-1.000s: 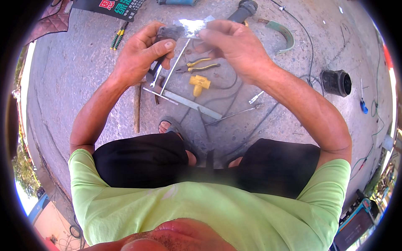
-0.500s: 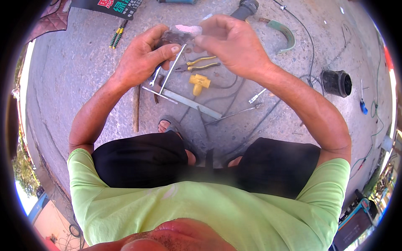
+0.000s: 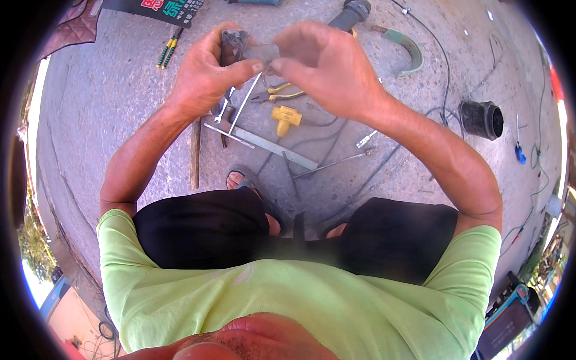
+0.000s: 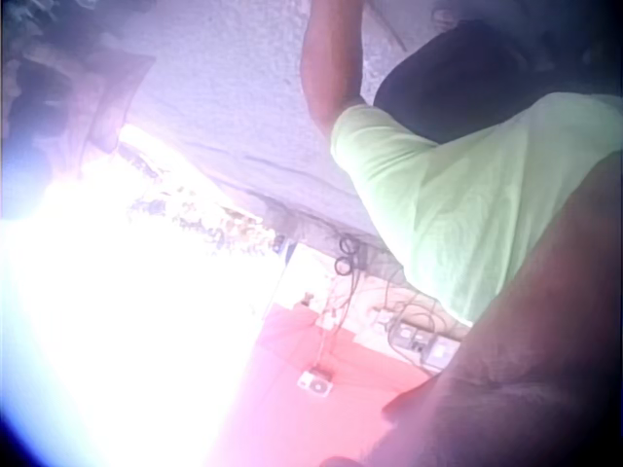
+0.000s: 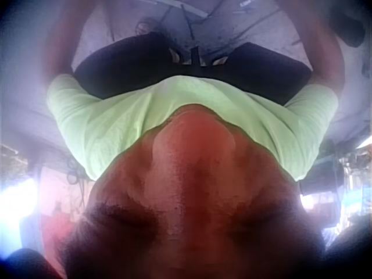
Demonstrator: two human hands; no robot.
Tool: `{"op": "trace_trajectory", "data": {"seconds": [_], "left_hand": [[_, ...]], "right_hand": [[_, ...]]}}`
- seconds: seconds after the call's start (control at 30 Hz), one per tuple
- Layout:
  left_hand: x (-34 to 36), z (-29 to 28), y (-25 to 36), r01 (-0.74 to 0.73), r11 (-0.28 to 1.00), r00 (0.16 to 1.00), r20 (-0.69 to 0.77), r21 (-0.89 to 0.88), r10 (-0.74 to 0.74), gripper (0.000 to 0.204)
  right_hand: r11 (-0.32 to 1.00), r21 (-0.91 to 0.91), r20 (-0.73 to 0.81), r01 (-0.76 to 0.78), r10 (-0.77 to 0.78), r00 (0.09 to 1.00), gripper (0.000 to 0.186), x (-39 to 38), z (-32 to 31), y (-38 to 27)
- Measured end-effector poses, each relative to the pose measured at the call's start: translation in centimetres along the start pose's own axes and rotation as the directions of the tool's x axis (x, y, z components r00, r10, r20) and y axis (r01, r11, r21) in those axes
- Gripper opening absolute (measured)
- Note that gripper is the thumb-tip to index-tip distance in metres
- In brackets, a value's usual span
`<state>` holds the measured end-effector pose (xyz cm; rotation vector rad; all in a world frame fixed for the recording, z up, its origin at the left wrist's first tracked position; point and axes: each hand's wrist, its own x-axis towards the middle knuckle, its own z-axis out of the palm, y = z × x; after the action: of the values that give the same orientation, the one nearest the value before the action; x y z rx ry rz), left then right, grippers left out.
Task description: The person manipulates small metal components and brackets by hand, using a hammer and pliers to shape or align them while sitting outdoors.
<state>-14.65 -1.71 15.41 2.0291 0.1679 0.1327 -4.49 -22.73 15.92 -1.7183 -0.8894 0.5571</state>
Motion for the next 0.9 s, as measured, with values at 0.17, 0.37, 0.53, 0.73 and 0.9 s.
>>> {"op": "trace_trajectory", "data": {"seconds": [0.17, 0.37, 0.53, 0.73, 0.9], "left_hand": [[-0.2, -0.4, -0.1, 0.048, 0.990, 0.998, 0.035, -0.135, -0.044, 0.051], [-0.2, -1.2, -0.4, 0.162, 0.883, 0.980, 0.176, -0.441, -0.092, 0.050], [-0.2, -1.3, 0.0, 0.158, 0.858, 0.964, 0.265, -0.488, -0.027, 0.049], [-0.3, -1.2, 0.5, 0.164, 0.843, 0.960, 0.278, -0.512, -0.017, 0.051], [-0.1, -1.1, 1.1, 0.191, 0.881, 0.969, 0.224, -0.433, -0.100, 0.053]], "right_hand": [[1.000, 0.008, 0.020, -0.028, 0.028, 0.999, 0.031, -0.5, -0.4, -1.7], [0.962, 0.266, 0.079, -0.054, 0.035, 0.996, 0.026, -0.8, -0.1, -2.5], [0.935, 0.322, 0.191, -0.146, 0.086, 0.978, 0.022, -0.9, -0.6, -3.5], [0.977, 0.209, 0.172, -0.036, -0.001, 0.985, 0.020, -1.5, -0.6, -3.9], [0.962, 0.252, 0.118, -0.110, 0.082, 0.990, 0.023, -1.6, -0.4, -3.2]]}}
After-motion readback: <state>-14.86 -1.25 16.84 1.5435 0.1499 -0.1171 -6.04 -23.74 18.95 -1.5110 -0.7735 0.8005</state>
